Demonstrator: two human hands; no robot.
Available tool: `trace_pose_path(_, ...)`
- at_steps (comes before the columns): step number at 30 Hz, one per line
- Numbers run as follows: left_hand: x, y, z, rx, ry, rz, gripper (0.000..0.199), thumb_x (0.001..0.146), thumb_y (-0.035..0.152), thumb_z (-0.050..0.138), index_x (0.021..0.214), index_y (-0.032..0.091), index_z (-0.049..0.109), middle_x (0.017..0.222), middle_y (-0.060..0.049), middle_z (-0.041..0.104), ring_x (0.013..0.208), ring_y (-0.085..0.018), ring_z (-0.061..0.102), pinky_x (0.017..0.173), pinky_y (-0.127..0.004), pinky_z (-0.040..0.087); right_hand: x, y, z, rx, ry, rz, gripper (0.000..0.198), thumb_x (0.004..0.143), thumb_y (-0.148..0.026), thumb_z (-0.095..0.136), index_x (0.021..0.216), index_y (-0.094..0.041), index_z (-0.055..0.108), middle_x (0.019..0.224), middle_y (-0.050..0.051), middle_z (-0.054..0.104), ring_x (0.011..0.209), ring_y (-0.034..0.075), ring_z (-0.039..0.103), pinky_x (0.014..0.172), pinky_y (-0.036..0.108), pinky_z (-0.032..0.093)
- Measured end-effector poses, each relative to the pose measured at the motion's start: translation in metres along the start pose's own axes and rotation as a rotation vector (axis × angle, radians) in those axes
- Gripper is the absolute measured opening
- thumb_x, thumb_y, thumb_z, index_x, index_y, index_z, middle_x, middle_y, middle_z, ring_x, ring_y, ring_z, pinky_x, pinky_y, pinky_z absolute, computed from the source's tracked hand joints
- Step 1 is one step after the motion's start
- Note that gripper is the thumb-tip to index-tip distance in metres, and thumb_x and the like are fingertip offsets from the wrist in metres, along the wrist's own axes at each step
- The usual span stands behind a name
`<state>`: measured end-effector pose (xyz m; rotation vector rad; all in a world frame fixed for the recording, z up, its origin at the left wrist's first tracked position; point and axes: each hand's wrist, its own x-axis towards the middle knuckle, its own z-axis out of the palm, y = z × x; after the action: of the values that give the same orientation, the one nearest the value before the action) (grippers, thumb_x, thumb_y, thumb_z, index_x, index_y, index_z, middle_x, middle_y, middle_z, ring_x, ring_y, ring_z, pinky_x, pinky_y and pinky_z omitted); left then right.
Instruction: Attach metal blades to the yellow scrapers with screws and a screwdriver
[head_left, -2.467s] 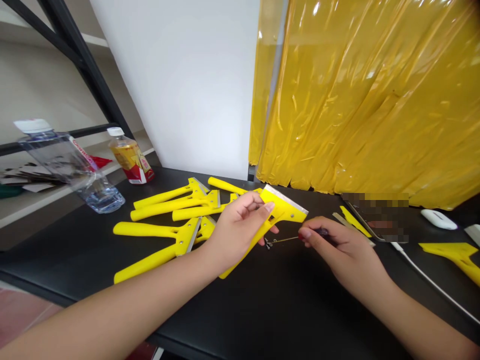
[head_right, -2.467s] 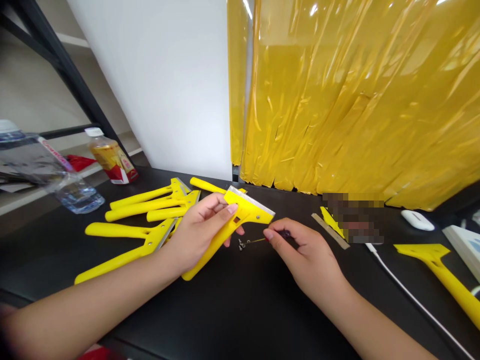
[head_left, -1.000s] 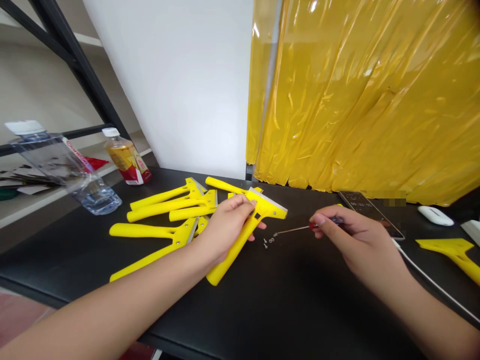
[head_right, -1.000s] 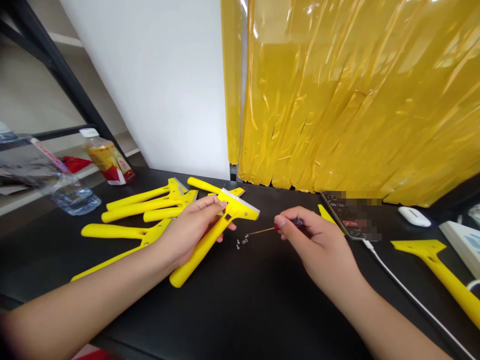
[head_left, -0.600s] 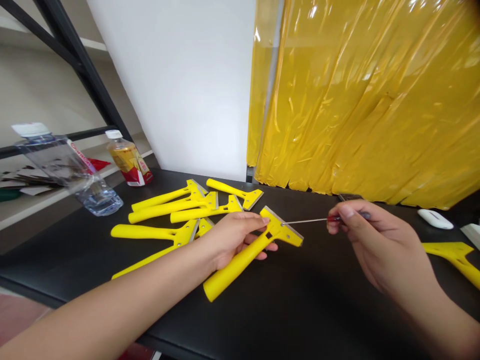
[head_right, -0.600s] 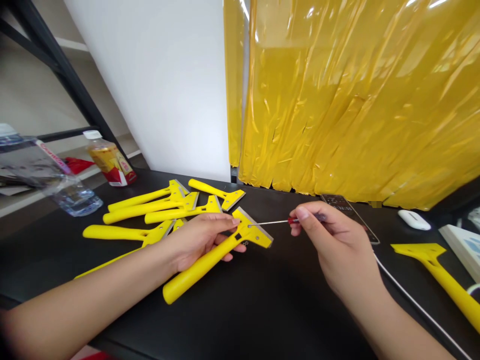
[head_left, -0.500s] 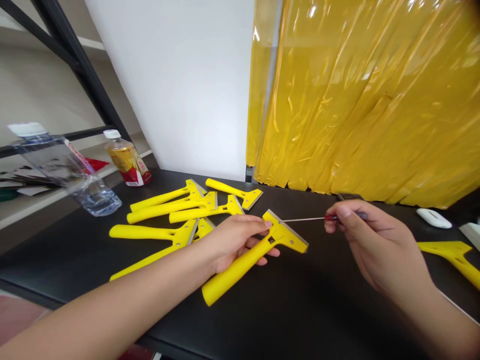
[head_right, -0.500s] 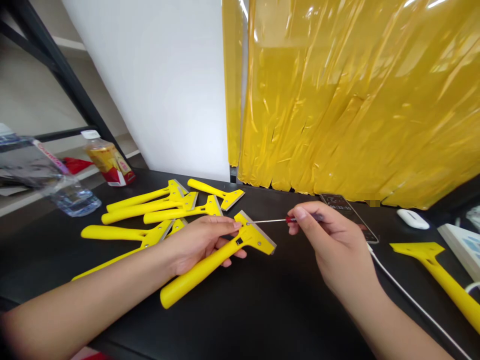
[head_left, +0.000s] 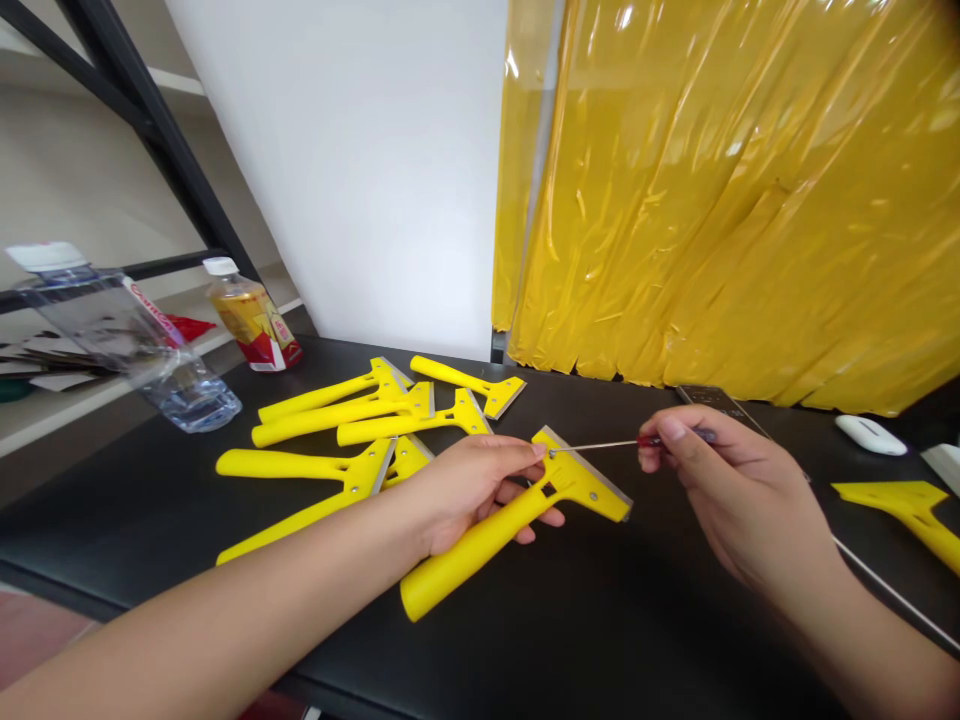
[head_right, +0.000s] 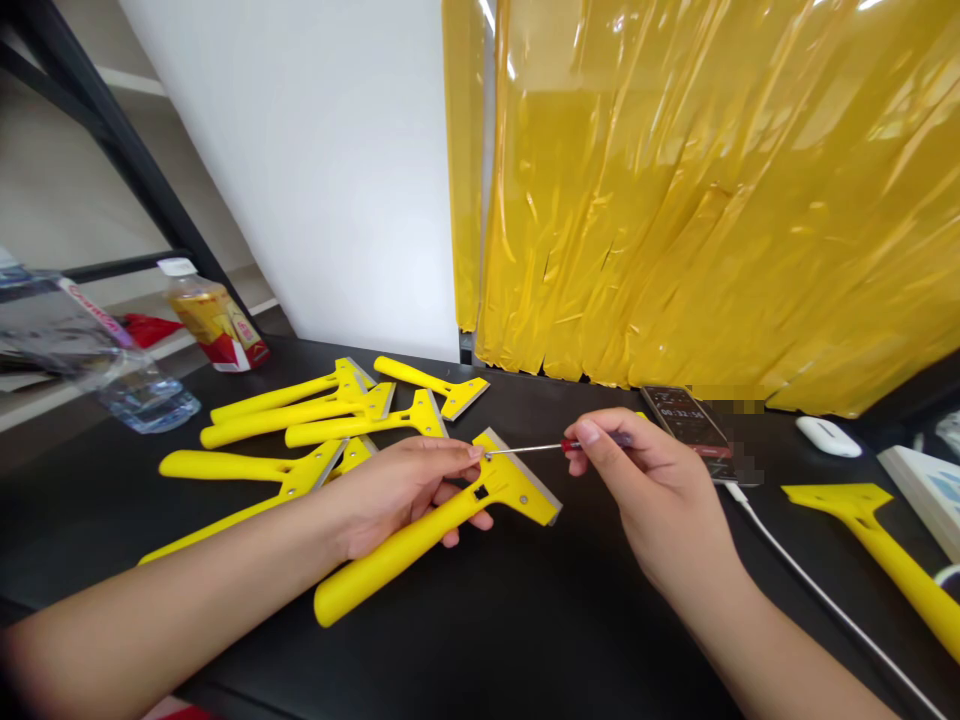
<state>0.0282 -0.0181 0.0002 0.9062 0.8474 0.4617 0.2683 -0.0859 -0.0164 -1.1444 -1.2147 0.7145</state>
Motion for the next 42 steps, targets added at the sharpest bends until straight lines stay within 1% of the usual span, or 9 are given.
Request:
trace_pose_path(6,0.002,-0.001,-0.002,-0.012,-0.004,-0.005,0.018,0.095,0.03,0.068,0.101,0.013,0.068,0.097,-0.006,0.066,0.078,-0.027,0.081,0.046,-0.024,0.059,0.001,0.0,0.001,-0.007,-0.012,0.002,0.019,0.095,-0.045,0.075,0.095,-0.026,0.076,0.092,0.001,0.07,0.083,0.015,0.061,0.08,0.028,0.05)
trace_pose_path(11,0.002,0.001,-0.003,-0.008,0.011,-0.008,0.018,0.095,0.029,0.067,0.102,0.013,0.068,0.096,-0.005,0.066,0.078,-0.027,0.08,0.046,-0.024,0.059,0.0,0.001,-0.001,-0.001,-0.007,0.002,0.019,0.095,-0.045,0.075,0.095,-0.026,0.076,0.094,0.001,0.07,0.083,0.016,0.061,0.081,0.03,0.05)
trace_pose_path(15,0.002,0.001,-0.003,-0.008,0.017,-0.001,0.018,0.095,0.03,0.068,0.102,0.013,0.068,0.096,-0.005,0.066,0.078,-0.027,0.08,0.046,-0.024,0.059,0.001,0.0,0.0,0.001,-0.008,-0.007,0.019,0.095,-0.045,0.075,0.094,-0.026,0.076,0.091,0.001,0.069,0.082,0.016,0.061,0.08,0.029,0.05)
trace_pose_path(22,0.002,0.001,-0.002,-0.01,0.033,0.002,0.019,0.094,0.03,0.07,0.102,0.014,0.067,0.096,-0.004,0.064,0.078,-0.028,0.08,0.046,-0.025,0.059,0.001,0.003,-0.002,-0.048,-0.006,-0.017,0.018,0.096,-0.045,0.073,0.096,-0.027,0.076,0.091,0.001,0.069,0.084,0.016,0.062,0.08,0.029,0.05)
trace_pose_path(25,0.002,0.0,-0.002,0.004,0.026,-0.001,0.018,0.094,0.03,0.07,0.101,0.013,0.068,0.097,-0.005,0.065,0.077,-0.027,0.08,0.045,-0.025,0.059,0.001,0.003,-0.002,-0.079,-0.011,-0.033,0.018,0.097,-0.044,0.072,0.095,-0.027,0.075,0.087,0.0,0.068,0.083,0.016,0.062,0.08,0.028,0.05)
trace_pose_path(32,0.001,-0.001,-0.002,0.037,0.02,0.028,0.021,0.093,0.033,0.071,0.104,0.015,0.069,0.104,-0.008,0.067,0.077,-0.026,0.08,0.046,-0.024,0.058,-0.003,-0.01,0.002,-0.25,-0.002,-0.104,0.02,0.097,-0.045,0.07,0.093,-0.026,0.075,0.082,0.001,0.07,0.081,0.017,0.064,0.074,0.028,0.051)
trace_pose_path(37,0.002,-0.003,-0.003,0.041,0.015,0.036,0.024,0.09,0.035,0.074,0.103,0.015,0.07,0.106,-0.009,0.068,0.078,-0.026,0.08,0.047,-0.025,0.059,-0.009,-0.018,0.002,-0.389,-0.025,-0.162,0.018,0.1,-0.043,0.068,0.095,-0.026,0.073,0.085,0.0,0.071,0.081,0.017,0.066,0.07,0.028,0.05)
trace_pose_path(39,0.002,-0.003,-0.004,0.041,0.02,0.044,0.024,0.09,0.035,0.075,0.103,0.016,0.07,0.107,-0.009,0.069,0.078,-0.026,0.08,0.047,-0.025,0.059,-0.012,-0.022,0.001,-0.467,-0.063,-0.222,0.015,0.101,-0.039,0.066,0.095,-0.027,0.072,0.086,0.0,0.071,0.079,0.016,0.066,0.067,0.027,0.049)
trace_pose_path(42,0.001,-0.004,-0.004,0.06,0.022,0.061,0.024,0.09,0.036,0.076,0.104,0.017,0.071,0.109,-0.008,0.07,0.08,-0.025,0.08,0.048,-0.025,0.059,-0.014,-0.029,0.001,-0.588,-0.123,-0.355,0.008,0.102,-0.032,0.065,0.097,-0.028,0.069,0.086,-0.002,0.07,0.075,0.014,0.065,0.066,0.027,0.048)
